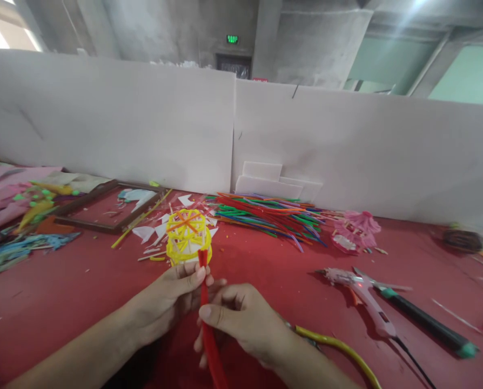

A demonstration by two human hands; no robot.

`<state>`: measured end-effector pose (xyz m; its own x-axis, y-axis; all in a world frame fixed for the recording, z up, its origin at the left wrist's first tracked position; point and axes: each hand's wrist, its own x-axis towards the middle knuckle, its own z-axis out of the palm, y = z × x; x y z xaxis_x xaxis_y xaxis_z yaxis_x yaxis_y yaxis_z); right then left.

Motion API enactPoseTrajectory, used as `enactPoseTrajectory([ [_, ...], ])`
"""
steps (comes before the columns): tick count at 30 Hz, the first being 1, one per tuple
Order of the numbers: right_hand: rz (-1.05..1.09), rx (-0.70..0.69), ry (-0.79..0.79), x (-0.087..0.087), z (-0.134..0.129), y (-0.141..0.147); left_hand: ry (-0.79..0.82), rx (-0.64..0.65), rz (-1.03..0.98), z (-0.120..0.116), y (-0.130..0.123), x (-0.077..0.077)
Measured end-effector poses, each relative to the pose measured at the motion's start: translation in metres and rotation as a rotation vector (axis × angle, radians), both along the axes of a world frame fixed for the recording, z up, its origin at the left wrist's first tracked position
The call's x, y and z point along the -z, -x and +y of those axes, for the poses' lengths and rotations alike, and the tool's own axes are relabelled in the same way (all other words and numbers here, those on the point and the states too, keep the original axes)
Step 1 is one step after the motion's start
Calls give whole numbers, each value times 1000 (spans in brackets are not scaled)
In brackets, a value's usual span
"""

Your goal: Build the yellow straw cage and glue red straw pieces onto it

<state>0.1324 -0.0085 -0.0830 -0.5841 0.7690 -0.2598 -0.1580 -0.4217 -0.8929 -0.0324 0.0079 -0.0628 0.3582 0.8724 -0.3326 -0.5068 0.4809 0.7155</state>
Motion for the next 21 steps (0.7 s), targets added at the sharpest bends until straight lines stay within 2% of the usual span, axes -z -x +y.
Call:
enactPoseTrajectory([
  [1,-25,29,-40,-1,2,-2,16,11,12,1,2,-4],
  [3,-52,198,-144,-4,6,-6,47,45,34,3,7,-12],
  [5,-38,414,-234,-7,12,-10,87,137,32,5,11,-17],
  [7,-10,509,-283,-10,16,-12,143,223,21,6,10,-16],
  [10,1,474,-300,-9,18,-14,204,282,-4,3,2,-4],
  [15,-89,440,-314,4,19,-14,212,240,-38,-5,-9,19],
  [21,-135,424,-365,22,22,-16,252,224,-56,-8,-8,26],
])
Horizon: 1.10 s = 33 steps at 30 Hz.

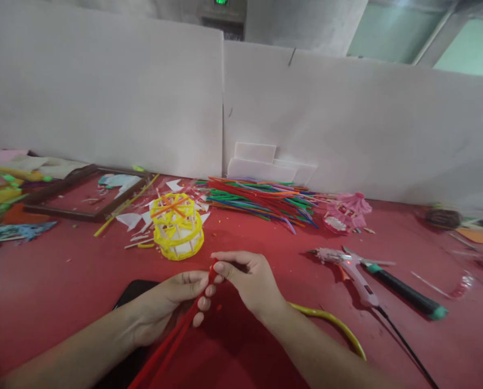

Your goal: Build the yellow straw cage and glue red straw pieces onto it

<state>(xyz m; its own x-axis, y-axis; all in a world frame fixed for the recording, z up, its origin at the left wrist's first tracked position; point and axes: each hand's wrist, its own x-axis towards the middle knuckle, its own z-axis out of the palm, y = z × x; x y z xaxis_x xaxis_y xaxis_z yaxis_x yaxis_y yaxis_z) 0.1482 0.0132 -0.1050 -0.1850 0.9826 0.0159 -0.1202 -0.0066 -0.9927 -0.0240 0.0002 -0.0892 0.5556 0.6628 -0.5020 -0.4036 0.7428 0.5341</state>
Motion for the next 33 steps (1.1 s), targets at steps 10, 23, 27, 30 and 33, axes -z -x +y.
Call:
enactPoseTrajectory([
  [10,-98,-42,-120,1,2,-3,-2,-28,-3,0,1,0],
  [23,-13,70,-8,1,1,1,-424,-151,334,-6,-3,-1],
  [27,-76,53,-93,0,-3,2,-474,-128,357,-7,-1,-1],
  [30,-98,52,-141,-3,-5,3,-493,-116,359,-8,-1,-2],
  [33,-101,69,-166,-5,-7,4,-487,-122,373,-8,-1,-5],
])
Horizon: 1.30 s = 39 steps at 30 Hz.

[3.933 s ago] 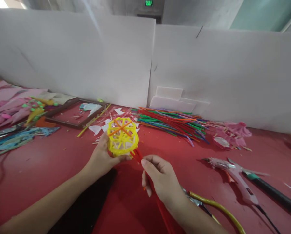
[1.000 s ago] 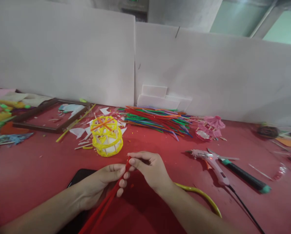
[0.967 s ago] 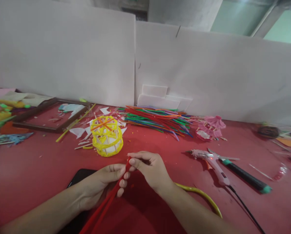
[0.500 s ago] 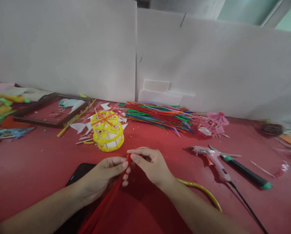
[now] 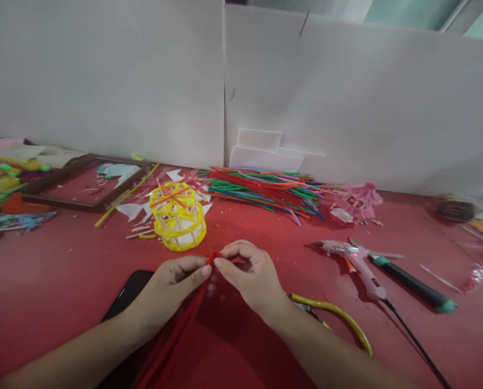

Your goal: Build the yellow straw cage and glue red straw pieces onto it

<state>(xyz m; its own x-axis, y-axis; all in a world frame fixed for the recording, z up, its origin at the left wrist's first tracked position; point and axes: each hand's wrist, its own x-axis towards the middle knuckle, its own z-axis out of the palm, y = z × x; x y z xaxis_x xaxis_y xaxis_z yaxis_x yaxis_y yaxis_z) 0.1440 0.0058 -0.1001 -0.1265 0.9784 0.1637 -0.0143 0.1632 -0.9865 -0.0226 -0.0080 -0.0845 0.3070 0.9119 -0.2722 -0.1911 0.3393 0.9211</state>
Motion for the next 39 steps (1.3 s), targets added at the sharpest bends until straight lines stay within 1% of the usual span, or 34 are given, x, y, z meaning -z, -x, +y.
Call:
enactPoseTrajectory([
  [3,-7,3,-5,-2,-1,0,-21,13,11,0,0,-2],
  [6,-23,-23,9,-4,-2,-1,-59,39,15,0,0,-2],
  [10,76,-112,102,-5,-5,1,-97,81,28,1,0,0],
  [12,118,-128,116,-6,-6,2,-104,97,32,1,1,0],
  [15,110,-74,50,-7,-7,3,-107,111,17,1,1,0],
  [19,32,2,-43,-6,-8,2,-87,110,-26,-1,1,1],
  [22,28,17,-51,-7,-8,2,-41,91,-69,-2,1,3],
  [26,5,58,-112,-8,-7,2,34,61,-102,-2,1,5],
  [32,18,13,-70,-7,-6,1,63,52,-129,-2,0,2],
  [39,-18,21,-67,-7,-7,0,15,61,-31,-1,2,4],
])
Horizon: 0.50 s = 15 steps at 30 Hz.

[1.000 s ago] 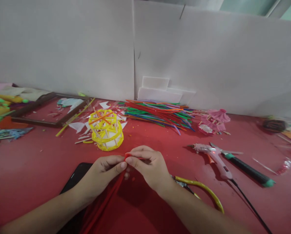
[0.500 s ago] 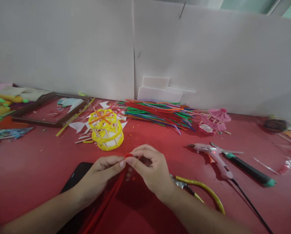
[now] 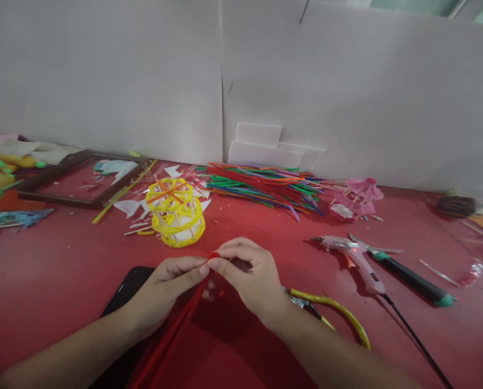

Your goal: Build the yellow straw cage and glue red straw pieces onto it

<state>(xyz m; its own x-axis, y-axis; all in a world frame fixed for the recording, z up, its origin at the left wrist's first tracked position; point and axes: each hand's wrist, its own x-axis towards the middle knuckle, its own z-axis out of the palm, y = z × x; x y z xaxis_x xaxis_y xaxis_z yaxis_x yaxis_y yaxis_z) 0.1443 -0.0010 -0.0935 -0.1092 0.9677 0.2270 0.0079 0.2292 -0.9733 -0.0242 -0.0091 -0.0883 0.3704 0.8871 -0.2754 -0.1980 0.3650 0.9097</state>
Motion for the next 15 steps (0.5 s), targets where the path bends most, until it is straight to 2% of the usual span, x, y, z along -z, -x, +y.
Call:
enactPoseTrajectory([
  [5,-2,-6,2,2,1,0,43,-1,-28,-1,0,0],
  [10,44,-171,127,-1,7,-5,49,22,-38,0,0,-3],
  [13,-71,-291,231,-12,13,-13,62,94,-17,1,0,-3],
  [15,-180,-319,257,-20,15,-18,92,148,-36,2,1,-3],
])
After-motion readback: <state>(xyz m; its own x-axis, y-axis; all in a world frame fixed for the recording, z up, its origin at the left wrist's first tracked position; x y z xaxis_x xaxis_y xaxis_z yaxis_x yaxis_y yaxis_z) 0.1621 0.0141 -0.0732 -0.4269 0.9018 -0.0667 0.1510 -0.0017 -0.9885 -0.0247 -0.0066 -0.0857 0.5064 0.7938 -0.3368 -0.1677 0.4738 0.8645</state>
